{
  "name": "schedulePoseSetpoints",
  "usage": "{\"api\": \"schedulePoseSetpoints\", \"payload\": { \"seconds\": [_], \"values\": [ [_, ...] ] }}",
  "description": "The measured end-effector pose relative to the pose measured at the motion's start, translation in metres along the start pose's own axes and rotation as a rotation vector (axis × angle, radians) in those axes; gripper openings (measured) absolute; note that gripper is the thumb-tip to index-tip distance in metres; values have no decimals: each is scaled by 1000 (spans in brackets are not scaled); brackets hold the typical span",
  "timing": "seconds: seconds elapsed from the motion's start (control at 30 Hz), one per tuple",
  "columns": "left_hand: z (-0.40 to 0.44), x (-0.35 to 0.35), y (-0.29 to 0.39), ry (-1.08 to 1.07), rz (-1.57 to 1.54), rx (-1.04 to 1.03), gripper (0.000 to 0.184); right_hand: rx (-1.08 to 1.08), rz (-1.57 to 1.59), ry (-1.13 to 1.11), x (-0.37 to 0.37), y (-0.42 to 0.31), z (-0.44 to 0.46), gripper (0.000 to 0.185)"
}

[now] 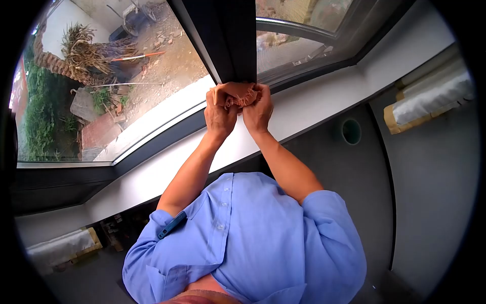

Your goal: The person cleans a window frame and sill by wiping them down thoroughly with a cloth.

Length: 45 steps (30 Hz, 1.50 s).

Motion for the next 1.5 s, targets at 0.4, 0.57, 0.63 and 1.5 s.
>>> {"api": "schedulePoseSetpoints", "payload": {
  "seconds": [0.4,0.57,0.63,1.5],
  "values": [
    [232,99,197,414,-149,-368,41,453,452,78,-15,-271,131,27],
    [284,134,267,619,-18,-591,31,659,404,216,-18,-318,173,36],
    [296,140,279,644,-77,-385,30,736,317,260,-14,-327,171,39],
    [258,135,239,383,17,-880,29,517,564,-318,12,-289,149,22]
  ]
}}
Point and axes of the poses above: each hand's wrist, its own z-axis towards the middle knuckle, its own x-axis out of the back of the hand, y = z × x, the point moved 4 cm from there along z, towards the middle knuckle, and after that the axes turned 13 degrees about y, right-handed, at the moved point
